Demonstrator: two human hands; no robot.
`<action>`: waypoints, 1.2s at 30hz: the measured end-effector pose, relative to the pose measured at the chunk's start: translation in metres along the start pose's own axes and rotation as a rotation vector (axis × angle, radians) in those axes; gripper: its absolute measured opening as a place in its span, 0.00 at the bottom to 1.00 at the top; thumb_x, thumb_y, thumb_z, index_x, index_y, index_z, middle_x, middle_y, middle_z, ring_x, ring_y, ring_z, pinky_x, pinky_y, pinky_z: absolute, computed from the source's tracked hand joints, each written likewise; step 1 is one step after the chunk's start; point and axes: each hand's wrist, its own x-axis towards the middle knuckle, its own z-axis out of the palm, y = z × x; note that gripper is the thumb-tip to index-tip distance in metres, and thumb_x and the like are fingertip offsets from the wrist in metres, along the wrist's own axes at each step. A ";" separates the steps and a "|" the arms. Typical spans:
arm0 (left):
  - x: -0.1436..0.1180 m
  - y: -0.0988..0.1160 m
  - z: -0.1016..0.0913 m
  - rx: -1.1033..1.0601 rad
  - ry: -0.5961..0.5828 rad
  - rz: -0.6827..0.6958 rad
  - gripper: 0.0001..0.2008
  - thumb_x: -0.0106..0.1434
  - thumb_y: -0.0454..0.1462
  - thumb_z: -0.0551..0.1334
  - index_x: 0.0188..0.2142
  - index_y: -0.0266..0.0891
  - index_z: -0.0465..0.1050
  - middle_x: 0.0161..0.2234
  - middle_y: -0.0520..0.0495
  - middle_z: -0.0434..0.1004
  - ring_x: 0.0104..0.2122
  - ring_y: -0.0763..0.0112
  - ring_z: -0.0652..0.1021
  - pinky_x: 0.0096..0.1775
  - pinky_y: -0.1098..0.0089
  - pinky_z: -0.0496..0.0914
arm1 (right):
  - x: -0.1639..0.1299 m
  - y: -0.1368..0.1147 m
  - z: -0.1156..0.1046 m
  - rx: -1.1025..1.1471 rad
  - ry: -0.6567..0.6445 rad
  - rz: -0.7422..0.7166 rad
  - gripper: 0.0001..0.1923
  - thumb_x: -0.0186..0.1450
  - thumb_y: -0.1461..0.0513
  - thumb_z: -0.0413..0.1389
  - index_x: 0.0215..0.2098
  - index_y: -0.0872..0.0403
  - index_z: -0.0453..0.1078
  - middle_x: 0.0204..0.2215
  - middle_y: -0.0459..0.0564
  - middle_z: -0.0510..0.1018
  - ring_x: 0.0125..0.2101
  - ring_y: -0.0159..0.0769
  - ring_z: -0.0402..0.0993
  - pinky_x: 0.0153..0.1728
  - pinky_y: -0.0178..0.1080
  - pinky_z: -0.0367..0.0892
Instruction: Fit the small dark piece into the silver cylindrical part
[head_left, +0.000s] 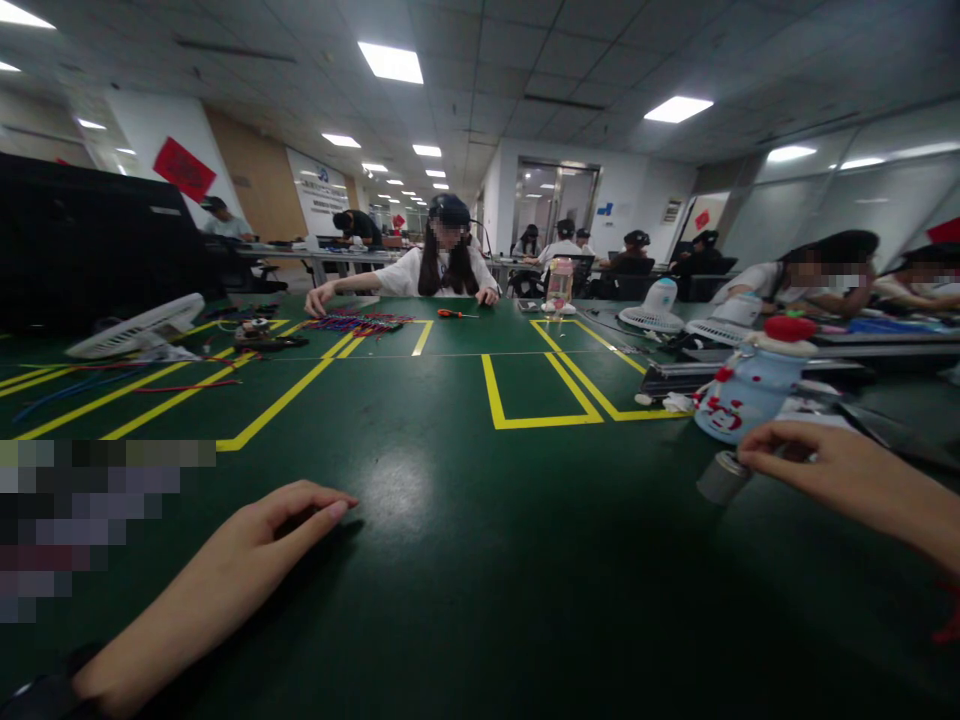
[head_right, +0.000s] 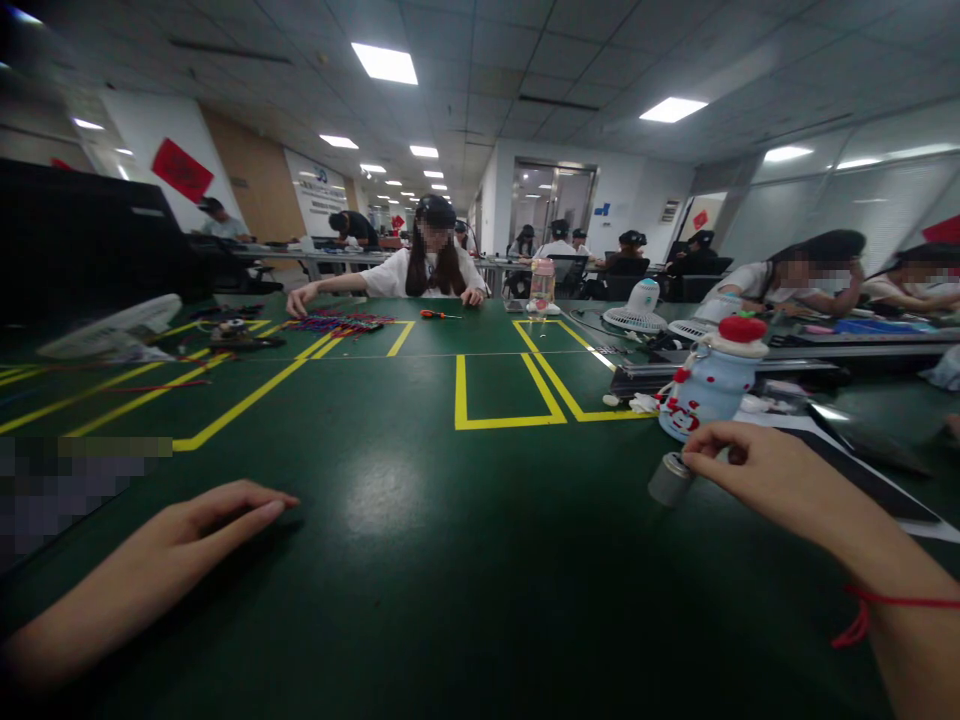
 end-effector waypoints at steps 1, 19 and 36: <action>0.000 0.000 0.000 0.001 -0.001 0.003 0.18 0.63 0.52 0.55 0.42 0.47 0.75 0.44 0.54 0.79 0.47 0.60 0.75 0.49 0.65 0.64 | 0.000 0.000 0.000 0.000 -0.054 0.009 0.22 0.57 0.43 0.54 0.35 0.50 0.76 0.31 0.51 0.78 0.28 0.36 0.72 0.30 0.38 0.63; 0.002 -0.008 0.000 0.003 -0.040 -0.017 0.20 0.64 0.53 0.54 0.44 0.45 0.73 0.45 0.50 0.76 0.48 0.57 0.73 0.52 0.61 0.62 | -0.012 0.001 0.004 0.257 -0.220 0.157 0.26 0.56 0.46 0.57 0.49 0.49 0.70 0.44 0.55 0.77 0.38 0.42 0.75 0.37 0.41 0.69; 0.002 -0.004 0.005 0.059 0.003 0.008 0.18 0.64 0.53 0.55 0.43 0.46 0.74 0.43 0.53 0.78 0.46 0.59 0.76 0.48 0.63 0.66 | -0.045 -0.183 0.040 0.639 -0.191 -0.522 0.15 0.63 0.58 0.55 0.48 0.49 0.66 0.45 0.47 0.73 0.42 0.30 0.71 0.44 0.35 0.68</action>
